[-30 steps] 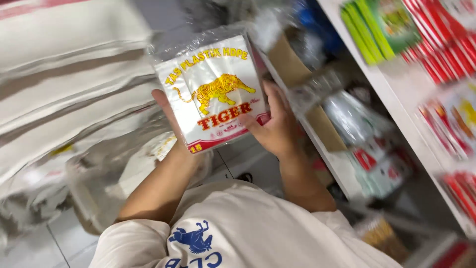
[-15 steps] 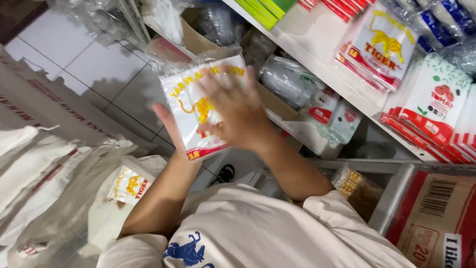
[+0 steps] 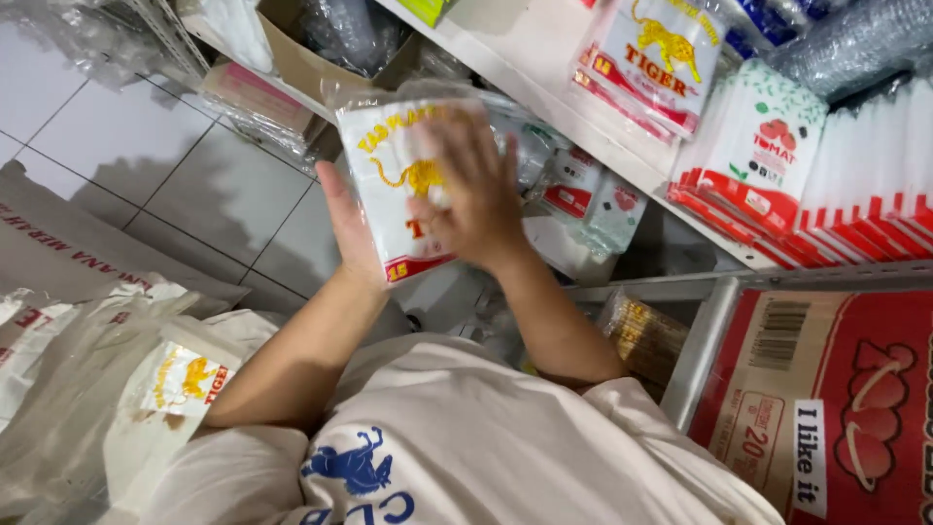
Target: The person picks up packs of plastic bags from a shelf, taps them by hand, and puts them back, then handles packs of instant noodles on another shelf.
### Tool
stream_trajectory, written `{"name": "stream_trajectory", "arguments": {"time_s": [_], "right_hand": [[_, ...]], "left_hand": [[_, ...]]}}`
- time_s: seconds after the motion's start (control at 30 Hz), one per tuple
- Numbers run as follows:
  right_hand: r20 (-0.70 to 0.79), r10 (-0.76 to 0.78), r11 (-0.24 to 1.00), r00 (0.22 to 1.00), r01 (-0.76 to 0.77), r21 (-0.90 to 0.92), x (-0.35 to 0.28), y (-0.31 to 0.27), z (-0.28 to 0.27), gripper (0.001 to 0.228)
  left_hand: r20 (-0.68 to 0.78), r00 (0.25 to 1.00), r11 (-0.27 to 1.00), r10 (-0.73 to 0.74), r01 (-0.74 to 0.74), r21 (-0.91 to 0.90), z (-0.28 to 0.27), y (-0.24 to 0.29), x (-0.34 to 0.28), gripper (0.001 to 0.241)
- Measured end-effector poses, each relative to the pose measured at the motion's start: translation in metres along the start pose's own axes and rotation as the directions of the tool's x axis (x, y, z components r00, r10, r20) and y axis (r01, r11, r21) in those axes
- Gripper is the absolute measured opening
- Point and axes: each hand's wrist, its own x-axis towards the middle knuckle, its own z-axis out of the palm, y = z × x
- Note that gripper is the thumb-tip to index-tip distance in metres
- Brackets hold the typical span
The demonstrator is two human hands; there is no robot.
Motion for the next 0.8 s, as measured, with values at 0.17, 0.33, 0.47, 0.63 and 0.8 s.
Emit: {"name": "stream_trajectory", "arguments": {"time_s": [0.17,0.33,0.47,0.63,0.8], "right_hand": [[-0.153,0.165,0.703,0.974,-0.007,0.711,-0.026,0.034,0.021,0.09],[-0.127,0.434,-0.166,0.892,0.218,0.962,-0.048,0.035,0.039,0.089],[-0.194,0.455,-0.384,0.869,0.389,0.837,-0.035,0.048,0.033,0.088],[-0.273,0.561,-0.475,0.781,0.574,0.667,-0.034,0.061,0.037,0.086],[-0.202,0.709,-0.391,0.675,0.616,0.684,-0.029,0.074,0.028,0.089]], "left_hand": [[-0.113,0.993,0.861,-0.042,0.093,0.5,-0.004,-0.029,0.026,0.098],[0.273,0.954,-0.449,-0.125,-0.299,0.842,0.024,-0.119,0.031,0.095],[0.388,0.759,-0.537,-0.523,-0.647,0.542,0.053,-0.128,0.042,0.096],[-0.156,0.852,-0.825,-0.501,-0.414,0.386,0.051,-0.092,0.099,0.095],[-0.03,0.937,-0.883,-0.349,-0.318,0.346,0.053,-0.056,0.123,0.101]]}}
